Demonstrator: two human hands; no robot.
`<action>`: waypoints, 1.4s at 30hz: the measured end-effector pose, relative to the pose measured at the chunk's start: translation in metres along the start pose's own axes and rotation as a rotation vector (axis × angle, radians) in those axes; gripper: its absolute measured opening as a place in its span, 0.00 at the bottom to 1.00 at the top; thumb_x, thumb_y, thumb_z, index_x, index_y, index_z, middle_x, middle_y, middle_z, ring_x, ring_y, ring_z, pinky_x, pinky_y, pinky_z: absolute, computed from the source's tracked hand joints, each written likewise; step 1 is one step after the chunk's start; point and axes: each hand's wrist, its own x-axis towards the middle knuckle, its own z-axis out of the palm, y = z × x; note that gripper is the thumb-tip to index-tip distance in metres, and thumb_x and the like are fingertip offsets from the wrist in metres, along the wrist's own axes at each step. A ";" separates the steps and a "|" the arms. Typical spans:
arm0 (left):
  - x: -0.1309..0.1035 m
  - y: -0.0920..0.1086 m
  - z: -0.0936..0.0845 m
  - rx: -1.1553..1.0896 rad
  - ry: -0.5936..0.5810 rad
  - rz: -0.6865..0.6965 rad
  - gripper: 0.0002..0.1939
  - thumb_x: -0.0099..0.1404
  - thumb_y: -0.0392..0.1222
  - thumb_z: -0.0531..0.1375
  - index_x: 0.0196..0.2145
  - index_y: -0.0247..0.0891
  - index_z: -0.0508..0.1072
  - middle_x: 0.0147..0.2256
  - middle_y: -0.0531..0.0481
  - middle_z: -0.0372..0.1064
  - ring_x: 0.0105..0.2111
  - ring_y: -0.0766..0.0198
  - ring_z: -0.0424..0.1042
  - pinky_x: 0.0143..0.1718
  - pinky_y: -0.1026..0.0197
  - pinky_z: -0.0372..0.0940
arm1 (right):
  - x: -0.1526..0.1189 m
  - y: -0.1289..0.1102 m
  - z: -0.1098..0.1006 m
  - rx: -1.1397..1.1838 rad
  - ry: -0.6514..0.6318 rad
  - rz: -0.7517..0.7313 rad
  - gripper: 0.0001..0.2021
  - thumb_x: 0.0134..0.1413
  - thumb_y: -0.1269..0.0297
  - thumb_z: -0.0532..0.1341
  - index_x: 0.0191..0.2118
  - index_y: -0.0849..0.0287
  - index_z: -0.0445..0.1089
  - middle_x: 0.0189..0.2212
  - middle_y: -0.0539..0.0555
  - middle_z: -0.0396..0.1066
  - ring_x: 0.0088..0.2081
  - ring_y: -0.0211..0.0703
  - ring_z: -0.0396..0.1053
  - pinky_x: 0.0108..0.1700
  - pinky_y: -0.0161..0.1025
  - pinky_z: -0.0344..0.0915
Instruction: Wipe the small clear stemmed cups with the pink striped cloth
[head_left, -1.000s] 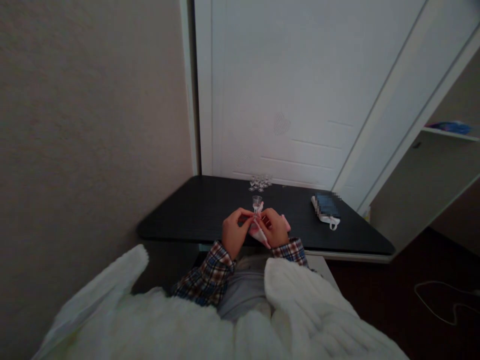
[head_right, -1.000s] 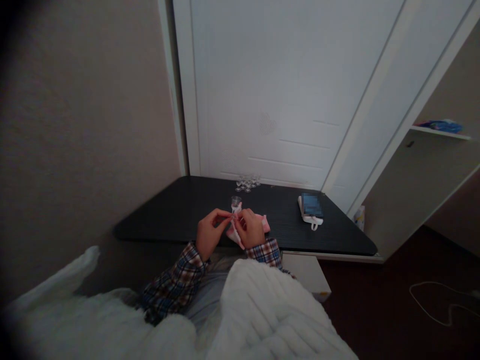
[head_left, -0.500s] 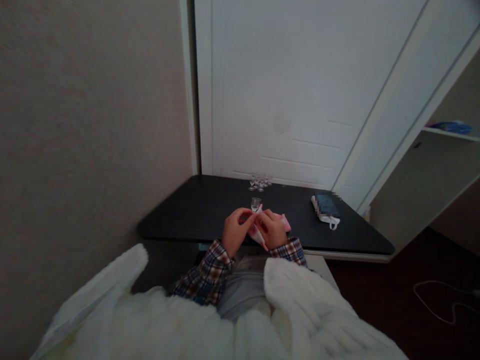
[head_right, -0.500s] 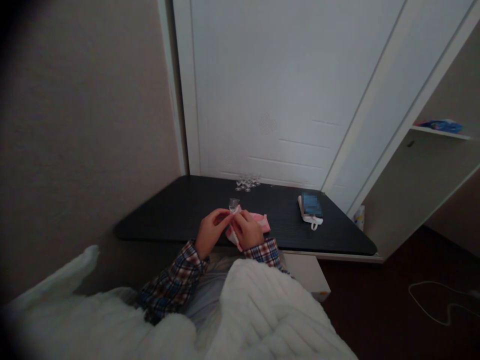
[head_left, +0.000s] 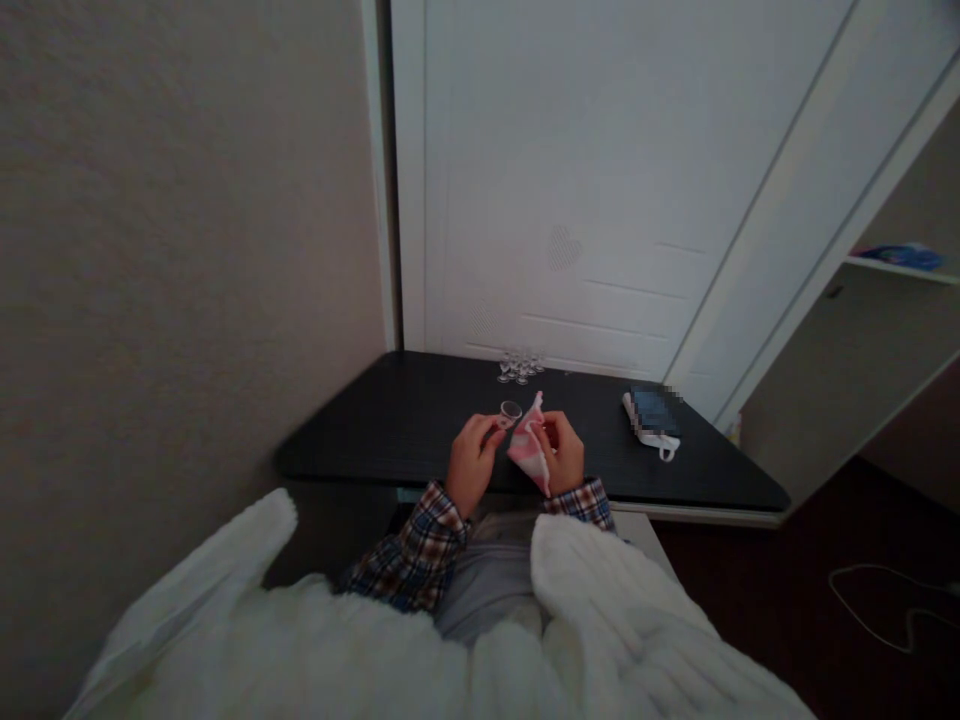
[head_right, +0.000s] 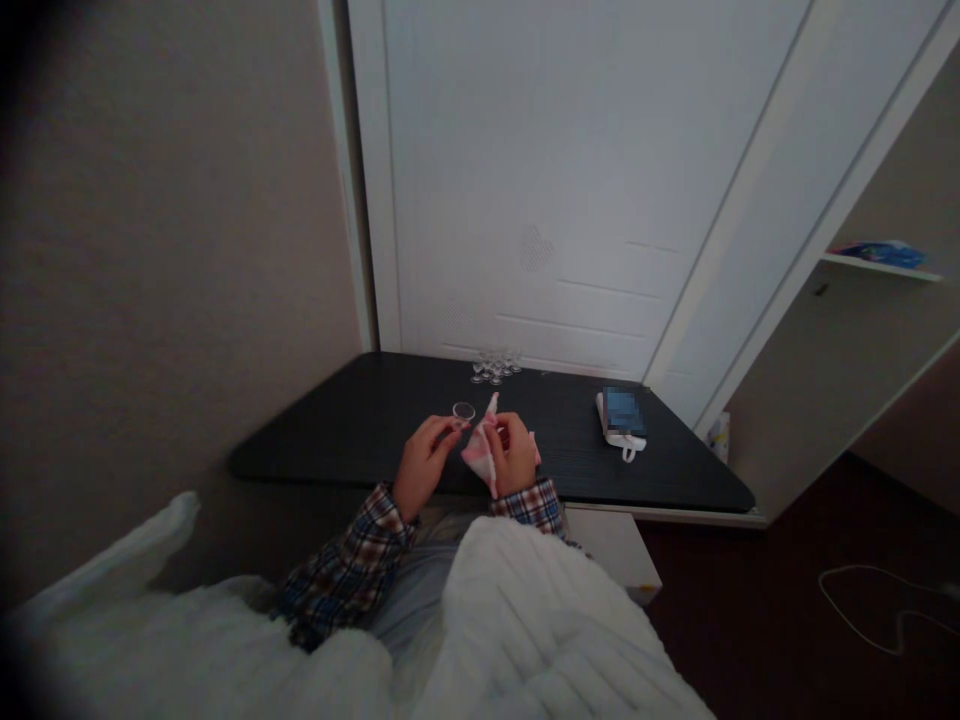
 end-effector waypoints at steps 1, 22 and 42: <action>0.000 0.000 0.000 0.023 -0.002 0.005 0.10 0.63 0.38 0.51 0.39 0.38 0.70 0.37 0.48 0.67 0.40 0.62 0.66 0.43 0.59 0.61 | 0.000 0.001 -0.001 0.019 0.024 0.007 0.10 0.56 0.58 0.51 0.35 0.58 0.64 0.28 0.50 0.68 0.27 0.37 0.65 0.29 0.33 0.61; -0.002 0.004 0.001 0.004 0.011 -0.034 0.07 0.63 0.39 0.51 0.38 0.39 0.66 0.36 0.49 0.67 0.38 0.63 0.67 0.38 0.62 0.62 | -0.001 -0.007 -0.002 0.018 -0.022 -0.049 0.07 0.55 0.63 0.53 0.37 0.58 0.64 0.28 0.50 0.68 0.27 0.37 0.65 0.31 0.34 0.62; -0.001 0.002 0.001 -0.111 0.035 -0.063 0.20 0.56 0.34 0.58 0.47 0.41 0.65 0.42 0.46 0.62 0.39 0.63 0.67 0.34 0.62 0.67 | 0.002 -0.004 -0.002 -0.055 -0.041 -0.066 0.08 0.56 0.62 0.52 0.36 0.58 0.65 0.28 0.50 0.69 0.26 0.36 0.66 0.29 0.33 0.61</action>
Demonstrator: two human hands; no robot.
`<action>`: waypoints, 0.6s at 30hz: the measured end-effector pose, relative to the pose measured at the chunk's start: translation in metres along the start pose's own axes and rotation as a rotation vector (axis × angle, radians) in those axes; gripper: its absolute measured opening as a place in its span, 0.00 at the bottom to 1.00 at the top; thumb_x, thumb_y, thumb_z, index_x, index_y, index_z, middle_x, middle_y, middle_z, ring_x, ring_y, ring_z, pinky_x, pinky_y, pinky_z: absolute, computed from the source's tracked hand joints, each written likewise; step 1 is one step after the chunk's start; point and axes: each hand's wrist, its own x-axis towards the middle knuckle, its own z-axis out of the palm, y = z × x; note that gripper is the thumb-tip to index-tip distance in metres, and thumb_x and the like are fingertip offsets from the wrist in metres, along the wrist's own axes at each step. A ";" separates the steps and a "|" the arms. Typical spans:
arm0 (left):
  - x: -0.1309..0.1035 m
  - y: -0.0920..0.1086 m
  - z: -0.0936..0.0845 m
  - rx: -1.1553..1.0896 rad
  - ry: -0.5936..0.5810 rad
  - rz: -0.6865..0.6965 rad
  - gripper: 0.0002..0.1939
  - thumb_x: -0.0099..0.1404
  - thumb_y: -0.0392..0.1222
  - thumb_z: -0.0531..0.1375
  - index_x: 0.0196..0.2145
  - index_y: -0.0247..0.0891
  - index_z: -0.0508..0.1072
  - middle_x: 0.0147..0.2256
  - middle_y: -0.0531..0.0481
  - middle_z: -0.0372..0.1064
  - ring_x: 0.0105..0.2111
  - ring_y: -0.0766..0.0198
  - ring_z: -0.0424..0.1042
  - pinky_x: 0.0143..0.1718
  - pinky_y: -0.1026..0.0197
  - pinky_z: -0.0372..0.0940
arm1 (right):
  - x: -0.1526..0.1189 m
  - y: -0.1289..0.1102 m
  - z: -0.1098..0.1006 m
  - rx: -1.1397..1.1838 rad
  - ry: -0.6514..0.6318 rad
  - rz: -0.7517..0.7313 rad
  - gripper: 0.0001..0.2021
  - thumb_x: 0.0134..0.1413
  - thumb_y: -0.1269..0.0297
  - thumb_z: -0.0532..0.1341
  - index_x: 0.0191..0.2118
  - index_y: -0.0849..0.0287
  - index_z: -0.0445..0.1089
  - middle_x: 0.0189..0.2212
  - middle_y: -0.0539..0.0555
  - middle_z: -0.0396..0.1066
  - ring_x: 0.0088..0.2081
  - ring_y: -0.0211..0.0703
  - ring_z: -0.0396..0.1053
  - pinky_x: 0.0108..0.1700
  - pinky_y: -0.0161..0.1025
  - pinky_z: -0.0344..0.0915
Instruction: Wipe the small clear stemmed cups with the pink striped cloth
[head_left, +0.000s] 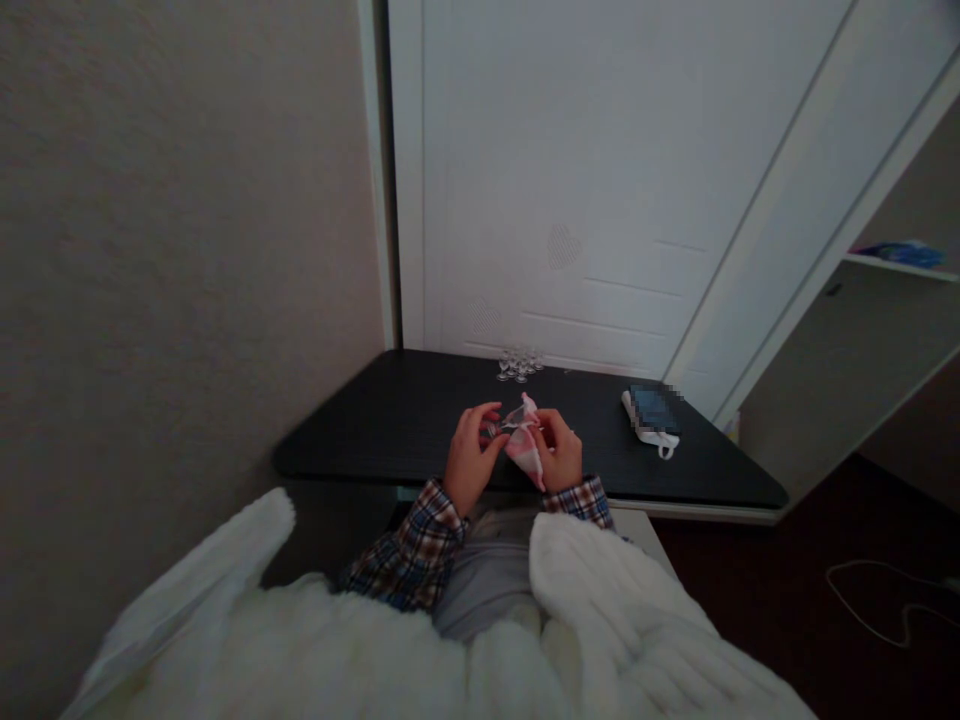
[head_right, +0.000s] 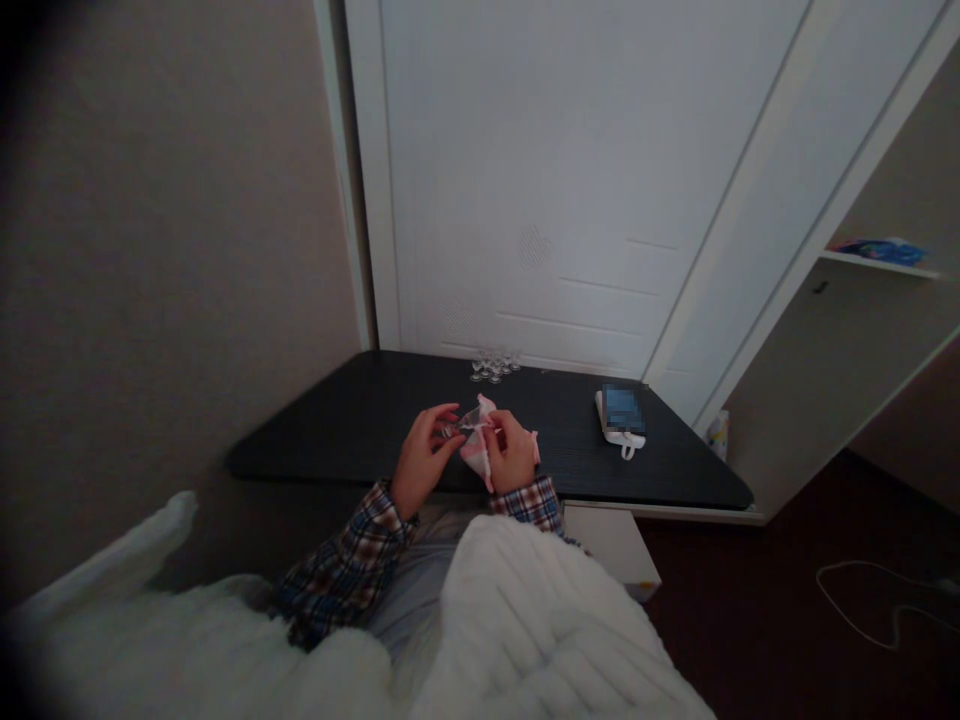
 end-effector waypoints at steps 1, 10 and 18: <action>0.000 -0.001 0.000 -0.018 0.013 -0.013 0.20 0.55 0.32 0.58 0.47 0.41 0.64 0.43 0.46 0.62 0.38 0.63 0.67 0.33 0.62 0.67 | 0.000 0.000 0.000 0.014 0.008 0.008 0.08 0.56 0.61 0.52 0.36 0.58 0.65 0.28 0.50 0.69 0.26 0.36 0.65 0.28 0.32 0.61; -0.002 -0.001 0.001 -0.108 0.055 -0.066 0.13 0.57 0.39 0.58 0.41 0.39 0.67 0.42 0.45 0.67 0.38 0.62 0.70 0.37 0.59 0.67 | -0.001 0.003 0.000 0.084 0.036 0.058 0.09 0.56 0.60 0.52 0.37 0.58 0.64 0.28 0.51 0.69 0.27 0.37 0.66 0.29 0.33 0.62; -0.002 0.007 -0.002 -0.135 0.017 -0.118 0.14 0.61 0.46 0.54 0.44 0.39 0.66 0.34 0.49 0.70 0.30 0.65 0.73 0.29 0.64 0.66 | -0.002 0.004 0.000 0.118 0.040 0.062 0.09 0.56 0.60 0.52 0.37 0.58 0.64 0.30 0.51 0.70 0.28 0.38 0.67 0.30 0.33 0.64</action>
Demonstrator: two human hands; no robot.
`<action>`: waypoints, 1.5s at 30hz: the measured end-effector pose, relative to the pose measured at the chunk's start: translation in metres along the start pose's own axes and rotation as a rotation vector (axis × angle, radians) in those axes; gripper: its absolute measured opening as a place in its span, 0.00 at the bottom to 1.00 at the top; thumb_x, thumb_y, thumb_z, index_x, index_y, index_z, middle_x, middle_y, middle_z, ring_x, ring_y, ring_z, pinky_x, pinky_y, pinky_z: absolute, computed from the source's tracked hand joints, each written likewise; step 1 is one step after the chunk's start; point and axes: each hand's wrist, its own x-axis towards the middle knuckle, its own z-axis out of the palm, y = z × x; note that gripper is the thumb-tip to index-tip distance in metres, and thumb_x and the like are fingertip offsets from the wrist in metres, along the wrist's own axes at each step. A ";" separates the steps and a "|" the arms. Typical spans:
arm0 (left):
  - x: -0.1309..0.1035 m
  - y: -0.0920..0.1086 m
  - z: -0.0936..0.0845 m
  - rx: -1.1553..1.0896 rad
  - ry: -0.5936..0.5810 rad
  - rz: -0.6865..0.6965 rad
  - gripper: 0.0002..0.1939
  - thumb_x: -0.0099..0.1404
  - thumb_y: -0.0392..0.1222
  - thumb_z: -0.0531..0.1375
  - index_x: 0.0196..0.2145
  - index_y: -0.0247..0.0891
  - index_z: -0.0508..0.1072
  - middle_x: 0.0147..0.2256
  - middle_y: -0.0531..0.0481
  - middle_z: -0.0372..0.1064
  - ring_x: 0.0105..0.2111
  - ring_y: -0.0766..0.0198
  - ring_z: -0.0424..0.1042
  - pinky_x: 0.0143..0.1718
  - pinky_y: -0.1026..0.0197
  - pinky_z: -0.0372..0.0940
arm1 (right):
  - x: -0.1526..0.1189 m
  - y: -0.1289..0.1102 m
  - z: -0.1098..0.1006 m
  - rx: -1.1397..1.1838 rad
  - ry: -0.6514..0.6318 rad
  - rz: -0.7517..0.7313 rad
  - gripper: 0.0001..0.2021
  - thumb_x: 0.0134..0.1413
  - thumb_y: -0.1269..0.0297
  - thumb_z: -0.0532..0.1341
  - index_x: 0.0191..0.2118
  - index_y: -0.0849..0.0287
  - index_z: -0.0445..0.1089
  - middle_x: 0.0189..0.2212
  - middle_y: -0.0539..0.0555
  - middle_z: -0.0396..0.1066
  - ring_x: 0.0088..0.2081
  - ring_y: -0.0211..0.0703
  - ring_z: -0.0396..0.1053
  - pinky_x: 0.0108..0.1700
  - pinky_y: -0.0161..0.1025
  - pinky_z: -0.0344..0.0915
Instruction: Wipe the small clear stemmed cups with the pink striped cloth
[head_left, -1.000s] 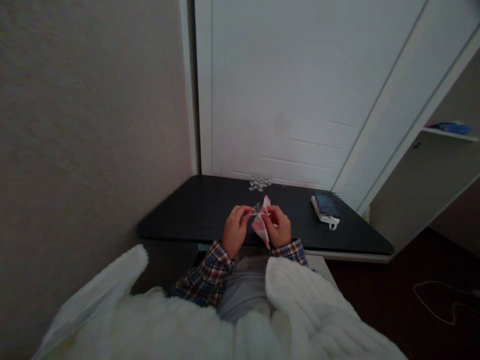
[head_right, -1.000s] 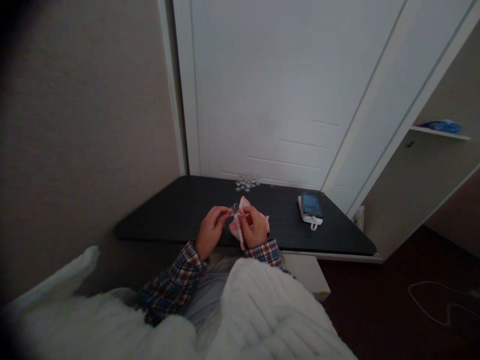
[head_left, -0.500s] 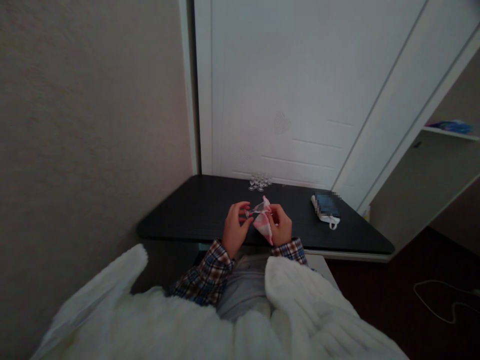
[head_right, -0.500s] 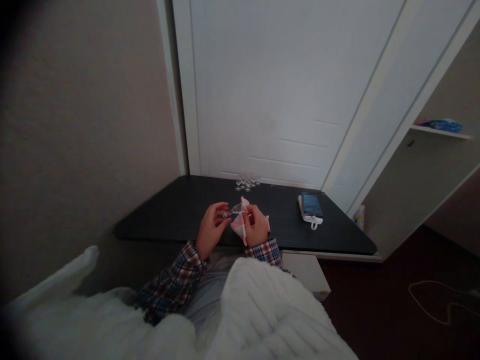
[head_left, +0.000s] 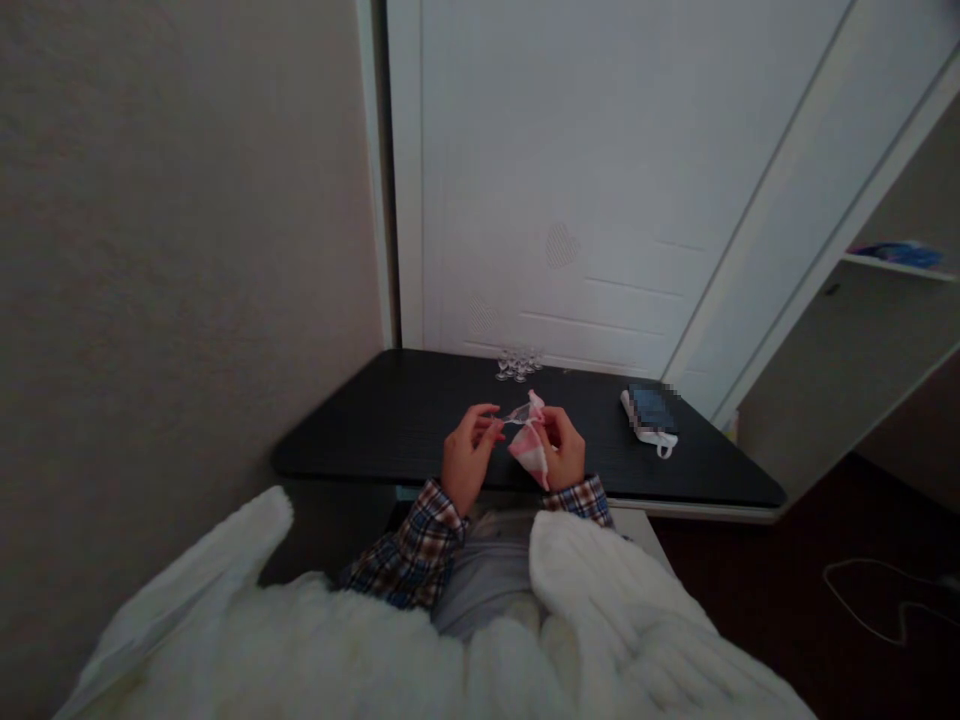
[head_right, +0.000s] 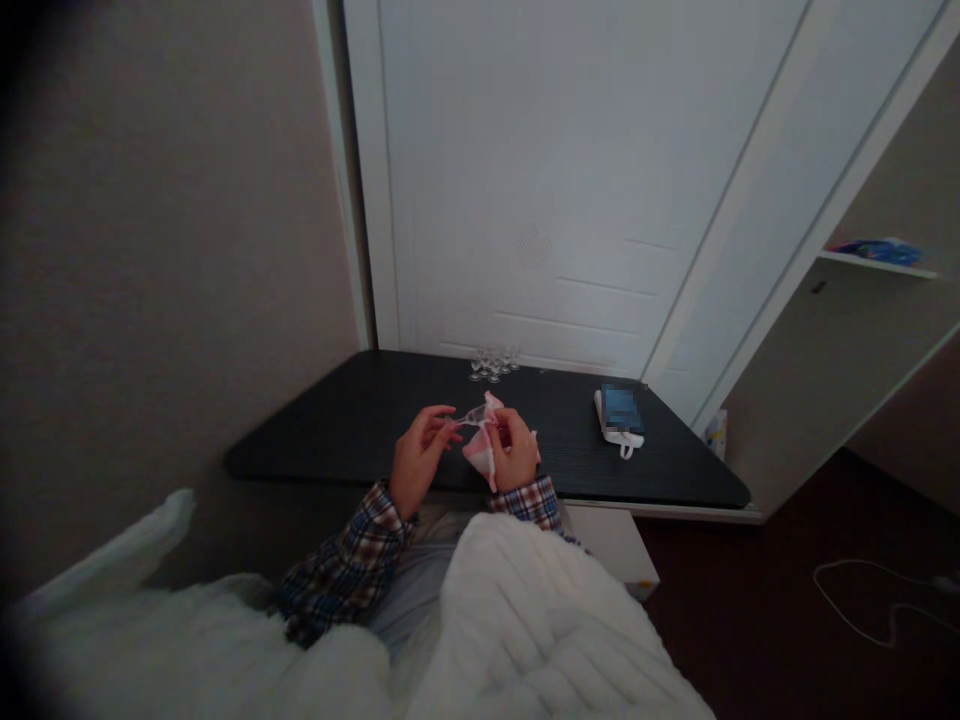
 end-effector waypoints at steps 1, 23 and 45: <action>0.000 0.001 0.000 0.006 -0.009 0.002 0.14 0.62 0.46 0.53 0.43 0.39 0.66 0.33 0.49 0.70 0.30 0.65 0.73 0.29 0.65 0.65 | 0.000 0.000 0.000 -0.003 0.001 -0.003 0.09 0.56 0.60 0.52 0.37 0.58 0.64 0.29 0.51 0.70 0.28 0.38 0.67 0.30 0.33 0.64; 0.002 -0.006 0.001 0.066 0.012 0.054 0.14 0.62 0.47 0.53 0.40 0.37 0.71 0.37 0.46 0.68 0.31 0.65 0.71 0.32 0.63 0.67 | 0.001 -0.002 0.001 0.007 0.039 0.066 0.12 0.54 0.57 0.54 0.38 0.60 0.66 0.26 0.51 0.70 0.26 0.37 0.67 0.28 0.33 0.63; 0.002 -0.008 0.000 0.047 -0.025 0.017 0.14 0.62 0.47 0.52 0.41 0.37 0.68 0.34 0.48 0.70 0.31 0.64 0.72 0.34 0.62 0.67 | 0.000 0.004 0.002 -0.023 0.086 0.086 0.13 0.52 0.55 0.54 0.38 0.59 0.67 0.22 0.48 0.68 0.23 0.36 0.65 0.26 0.32 0.62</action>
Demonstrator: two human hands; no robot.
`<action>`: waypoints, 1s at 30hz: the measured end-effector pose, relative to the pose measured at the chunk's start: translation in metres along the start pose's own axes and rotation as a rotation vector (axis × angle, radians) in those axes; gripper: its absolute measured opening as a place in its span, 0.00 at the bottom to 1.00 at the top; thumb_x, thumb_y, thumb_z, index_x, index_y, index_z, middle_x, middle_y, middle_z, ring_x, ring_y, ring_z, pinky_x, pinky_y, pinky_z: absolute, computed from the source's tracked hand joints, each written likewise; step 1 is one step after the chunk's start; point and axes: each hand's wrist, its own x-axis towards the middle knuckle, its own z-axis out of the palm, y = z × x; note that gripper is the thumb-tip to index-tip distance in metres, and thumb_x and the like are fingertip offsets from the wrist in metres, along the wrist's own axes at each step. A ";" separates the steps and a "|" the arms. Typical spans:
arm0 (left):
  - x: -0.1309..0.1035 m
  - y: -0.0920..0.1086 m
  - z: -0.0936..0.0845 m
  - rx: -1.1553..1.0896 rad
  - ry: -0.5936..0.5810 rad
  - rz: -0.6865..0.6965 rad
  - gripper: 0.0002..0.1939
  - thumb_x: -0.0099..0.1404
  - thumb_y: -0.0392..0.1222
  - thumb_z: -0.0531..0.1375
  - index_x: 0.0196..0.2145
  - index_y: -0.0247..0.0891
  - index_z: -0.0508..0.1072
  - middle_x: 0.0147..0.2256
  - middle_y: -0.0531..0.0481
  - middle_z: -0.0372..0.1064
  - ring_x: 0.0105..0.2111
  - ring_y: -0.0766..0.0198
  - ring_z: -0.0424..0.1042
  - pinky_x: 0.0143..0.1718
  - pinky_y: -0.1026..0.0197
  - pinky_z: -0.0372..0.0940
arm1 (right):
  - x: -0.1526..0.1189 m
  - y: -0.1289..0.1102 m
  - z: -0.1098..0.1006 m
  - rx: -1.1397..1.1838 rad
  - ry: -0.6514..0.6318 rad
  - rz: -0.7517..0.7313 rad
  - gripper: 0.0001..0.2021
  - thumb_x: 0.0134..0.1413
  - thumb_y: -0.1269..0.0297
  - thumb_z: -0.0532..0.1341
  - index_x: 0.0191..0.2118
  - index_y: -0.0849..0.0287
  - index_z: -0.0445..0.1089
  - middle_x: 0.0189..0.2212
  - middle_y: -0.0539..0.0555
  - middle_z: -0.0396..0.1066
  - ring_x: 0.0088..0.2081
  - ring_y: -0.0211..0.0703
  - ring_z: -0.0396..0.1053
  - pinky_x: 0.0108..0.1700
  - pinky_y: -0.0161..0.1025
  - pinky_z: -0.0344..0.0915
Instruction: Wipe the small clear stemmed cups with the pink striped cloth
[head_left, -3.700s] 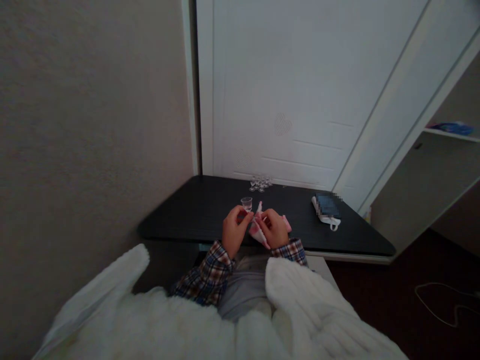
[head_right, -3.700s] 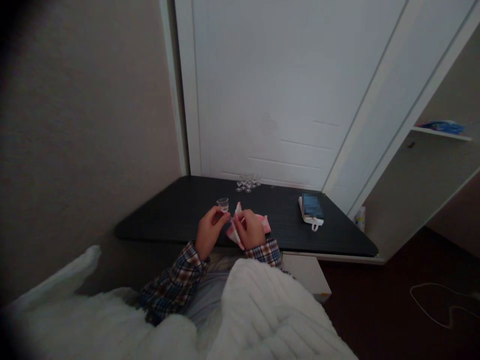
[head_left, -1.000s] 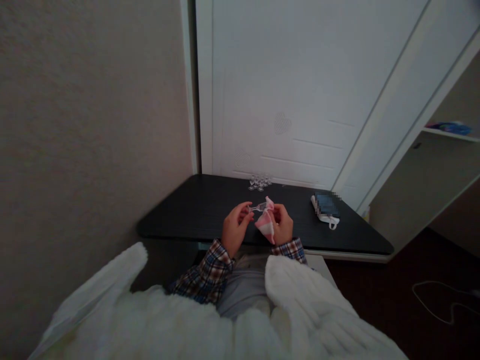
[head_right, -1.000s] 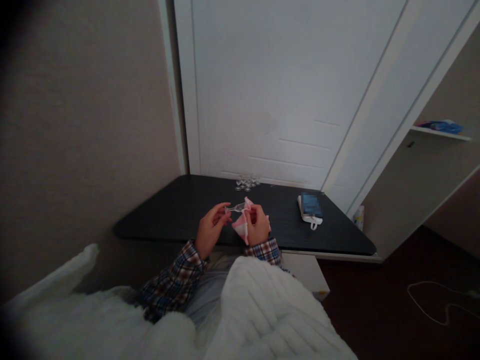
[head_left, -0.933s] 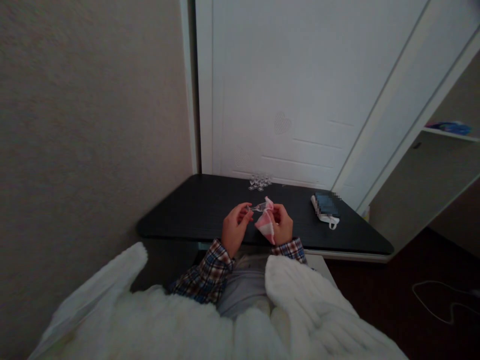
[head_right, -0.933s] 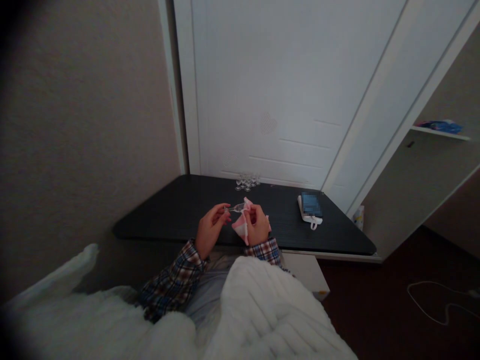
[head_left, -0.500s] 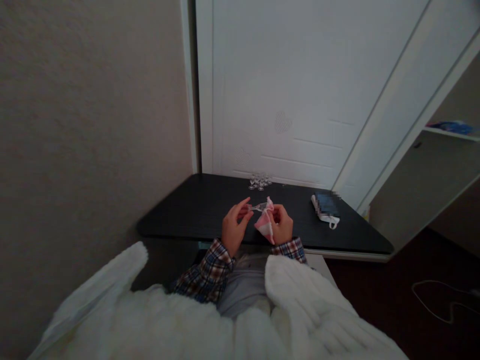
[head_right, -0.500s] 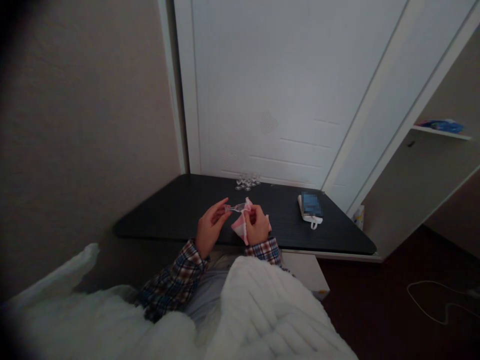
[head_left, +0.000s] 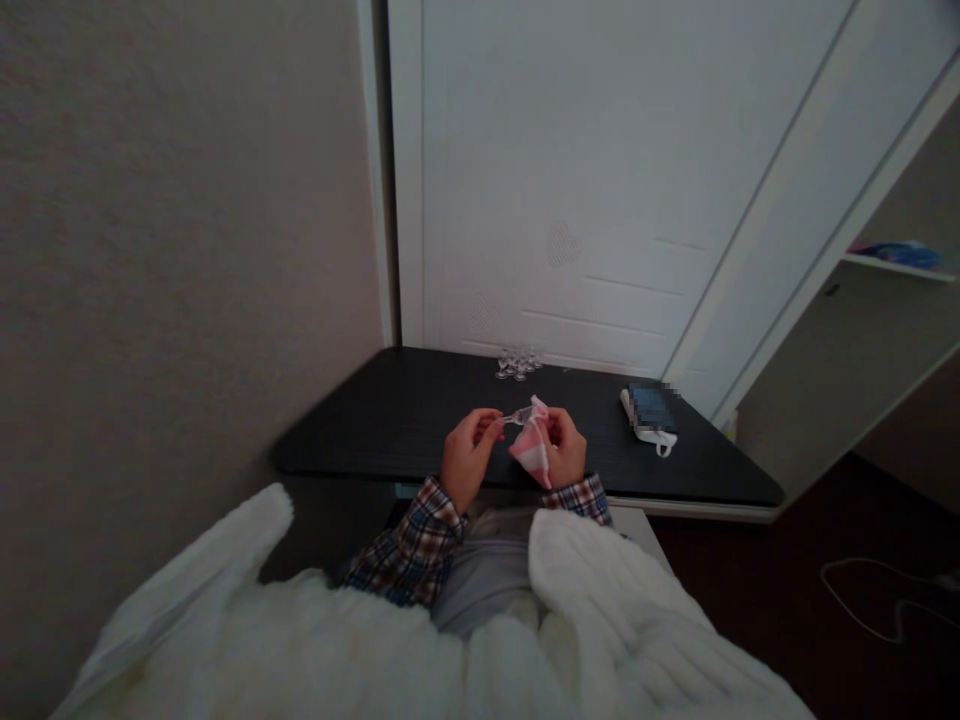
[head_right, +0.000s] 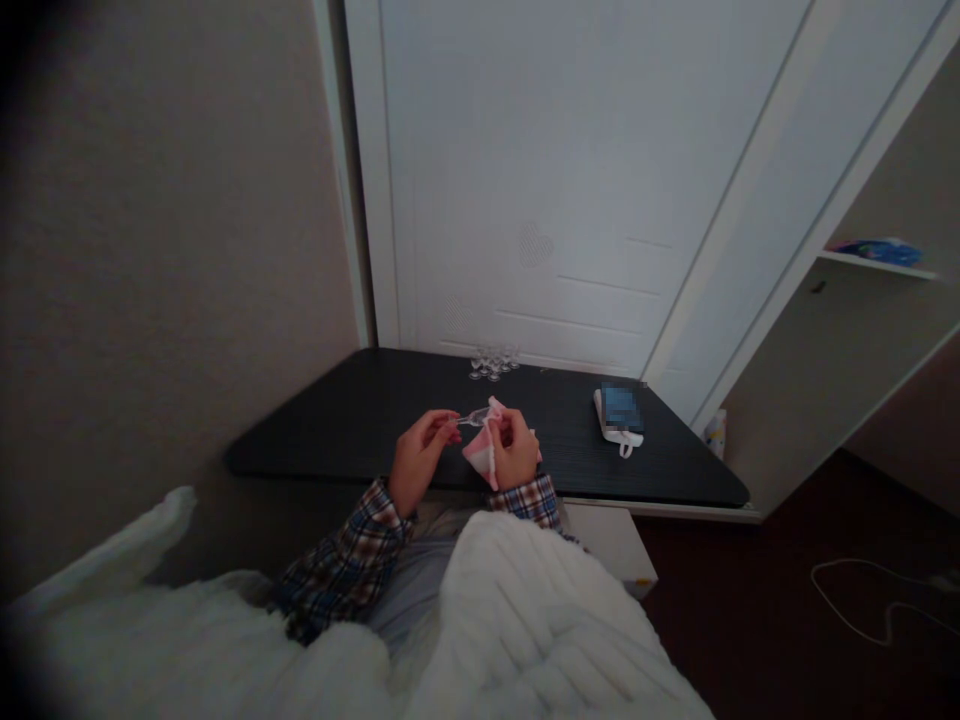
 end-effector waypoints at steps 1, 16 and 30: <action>0.000 0.000 0.000 -0.001 -0.001 0.000 0.14 0.62 0.47 0.52 0.41 0.37 0.68 0.35 0.47 0.70 0.31 0.64 0.72 0.34 0.62 0.67 | 0.000 0.000 0.000 -0.006 0.004 -0.005 0.13 0.52 0.55 0.54 0.38 0.59 0.67 0.22 0.48 0.68 0.23 0.36 0.65 0.26 0.32 0.61; 0.001 0.002 0.000 0.031 0.023 0.112 0.19 0.57 0.37 0.58 0.47 0.43 0.67 0.44 0.47 0.63 0.37 0.64 0.69 0.35 0.63 0.68 | 0.000 -0.006 -0.001 -0.052 0.007 0.021 0.12 0.52 0.56 0.53 0.33 0.59 0.65 0.23 0.49 0.68 0.23 0.36 0.65 0.28 0.33 0.61; -0.001 0.009 -0.001 0.043 -0.005 0.054 0.16 0.63 0.45 0.52 0.47 0.41 0.67 0.36 0.49 0.67 0.30 0.67 0.69 0.33 0.65 0.67 | -0.002 -0.007 -0.001 -0.035 -0.014 -0.017 0.11 0.54 0.57 0.53 0.36 0.58 0.65 0.24 0.48 0.67 0.24 0.36 0.65 0.28 0.33 0.60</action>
